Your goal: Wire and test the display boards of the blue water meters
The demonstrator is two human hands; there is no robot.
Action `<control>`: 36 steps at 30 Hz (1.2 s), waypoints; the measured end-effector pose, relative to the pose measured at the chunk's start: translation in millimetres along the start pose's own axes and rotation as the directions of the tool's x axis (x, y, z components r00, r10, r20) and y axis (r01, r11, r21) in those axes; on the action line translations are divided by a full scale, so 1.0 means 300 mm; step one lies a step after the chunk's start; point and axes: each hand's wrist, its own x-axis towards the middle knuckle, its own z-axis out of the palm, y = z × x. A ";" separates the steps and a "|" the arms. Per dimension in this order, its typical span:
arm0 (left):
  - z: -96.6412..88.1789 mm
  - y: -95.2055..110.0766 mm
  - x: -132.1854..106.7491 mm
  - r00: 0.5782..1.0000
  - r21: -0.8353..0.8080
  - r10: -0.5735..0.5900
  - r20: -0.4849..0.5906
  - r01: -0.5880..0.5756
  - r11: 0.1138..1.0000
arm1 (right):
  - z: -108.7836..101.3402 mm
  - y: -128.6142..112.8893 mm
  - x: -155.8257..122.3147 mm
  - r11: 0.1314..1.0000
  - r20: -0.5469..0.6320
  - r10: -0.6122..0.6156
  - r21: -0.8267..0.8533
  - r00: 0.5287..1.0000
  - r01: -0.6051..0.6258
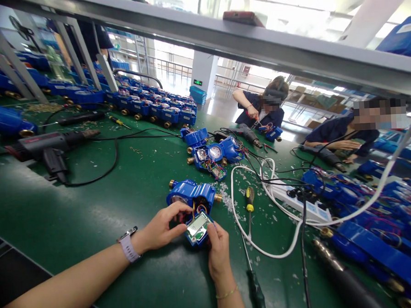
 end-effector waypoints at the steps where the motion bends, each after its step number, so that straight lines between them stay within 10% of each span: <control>1: 0.004 -0.004 -0.002 1.000 0.002 -0.002 0.009 0.002 1.000 | 0.001 0.002 0.004 1.000 -0.011 0.002 0.015 1.000 -0.002; 17: 0.011 0.002 -0.018 0.981 0.010 0.040 0.189 -0.043 0.999 | 0.001 0.028 0.023 0.999 -0.087 -0.007 0.050 0.996 0.012; 36: 0.037 -0.062 -0.038 0.989 0.147 0.076 0.128 -0.095 0.985 | 0.022 0.011 0.026 1.000 -0.074 -0.019 0.007 0.997 0.020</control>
